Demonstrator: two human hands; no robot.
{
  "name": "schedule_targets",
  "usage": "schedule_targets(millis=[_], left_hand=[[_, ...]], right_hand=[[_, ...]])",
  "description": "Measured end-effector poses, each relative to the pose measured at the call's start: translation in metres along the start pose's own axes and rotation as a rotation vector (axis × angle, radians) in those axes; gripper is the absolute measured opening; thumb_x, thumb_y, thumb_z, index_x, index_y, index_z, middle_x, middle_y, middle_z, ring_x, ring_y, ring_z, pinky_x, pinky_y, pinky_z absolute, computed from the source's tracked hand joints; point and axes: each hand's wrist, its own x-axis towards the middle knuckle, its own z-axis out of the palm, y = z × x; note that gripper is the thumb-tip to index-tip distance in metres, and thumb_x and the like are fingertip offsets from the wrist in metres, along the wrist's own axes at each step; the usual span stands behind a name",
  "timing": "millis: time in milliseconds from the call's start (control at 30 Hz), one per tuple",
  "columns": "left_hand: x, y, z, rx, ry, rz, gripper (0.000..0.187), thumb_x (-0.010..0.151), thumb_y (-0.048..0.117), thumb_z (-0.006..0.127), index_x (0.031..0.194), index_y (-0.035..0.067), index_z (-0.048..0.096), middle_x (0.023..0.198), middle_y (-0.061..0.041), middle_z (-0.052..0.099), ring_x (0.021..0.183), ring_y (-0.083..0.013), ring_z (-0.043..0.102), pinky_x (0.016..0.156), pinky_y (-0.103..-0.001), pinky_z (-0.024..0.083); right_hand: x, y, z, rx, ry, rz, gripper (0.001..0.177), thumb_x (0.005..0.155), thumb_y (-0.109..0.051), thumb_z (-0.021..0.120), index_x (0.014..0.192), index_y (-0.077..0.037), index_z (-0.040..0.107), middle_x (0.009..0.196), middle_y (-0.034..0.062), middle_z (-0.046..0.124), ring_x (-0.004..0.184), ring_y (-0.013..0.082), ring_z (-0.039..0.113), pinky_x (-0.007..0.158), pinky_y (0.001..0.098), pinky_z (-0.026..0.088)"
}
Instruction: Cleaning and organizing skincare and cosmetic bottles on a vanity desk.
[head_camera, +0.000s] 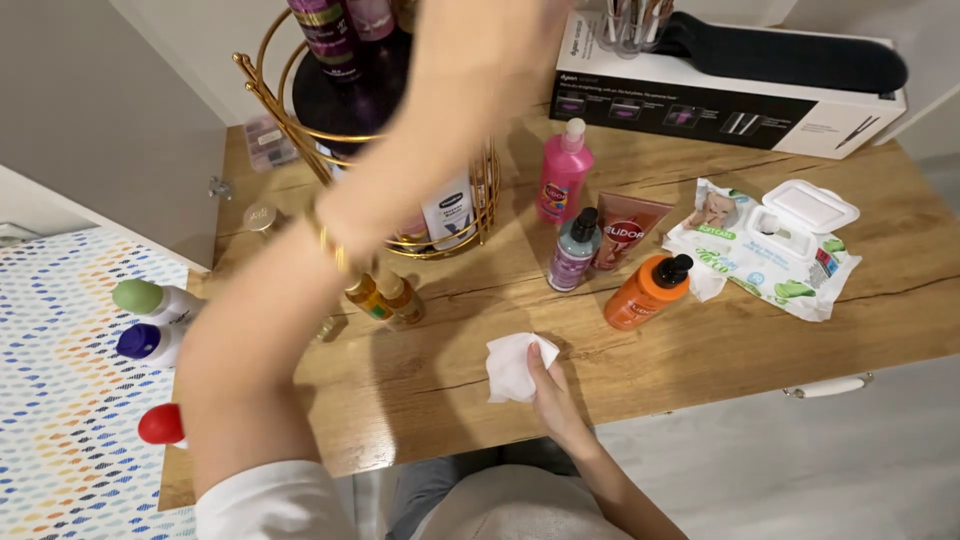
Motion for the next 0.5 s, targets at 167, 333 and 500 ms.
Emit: schedule_targets(millis=[167, 333, 500], left_hand=[[-0.066, 0.104, -0.095, 0.025, -0.131, 0.303, 0.042, 0.097, 0.017, 0.066, 0.132, -0.005, 0.057, 0.133, -0.024, 0.053, 0.137, -0.0417, 0.047, 0.113, -0.061, 0.052], [-0.124, 0.129, -0.162, -0.021, 0.1, 0.917, 0.015, 0.098, 0.018, 0.051, 0.093, 0.006, 0.058, 0.08, -0.003, 0.063, 0.069, -0.0175, 0.069, 0.102, -0.036, 0.056], [-0.182, 0.103, -0.188, 0.171, 0.131, 0.521, 0.021, 0.094, 0.021, 0.054, 0.101, 0.002, 0.058, 0.089, -0.004, 0.058, 0.077, -0.0206, 0.062, 0.102, -0.043, 0.052]], right_hand=[[-0.002, -0.008, 0.002, -0.011, 0.0, 0.001, 0.054, 0.106, -0.048, 0.047, 0.127, 0.001, 0.058, 0.112, 0.0075, 0.066, 0.102, 0.0144, 0.063, 0.09, 0.0313, 0.052], [0.0, -0.007, 0.007, -0.045, 0.027, 0.105, 0.058, 0.102, -0.052, 0.044, 0.126, -0.002, 0.061, 0.105, 0.0074, 0.071, 0.093, 0.0163, 0.069, 0.083, 0.0331, 0.056], [-0.007, 0.002, -0.001, -0.079, -0.045, 0.052, 0.055, 0.108, -0.047, 0.045, 0.129, 0.002, 0.061, 0.109, 0.0097, 0.071, 0.096, 0.0187, 0.068, 0.086, 0.034, 0.053]])
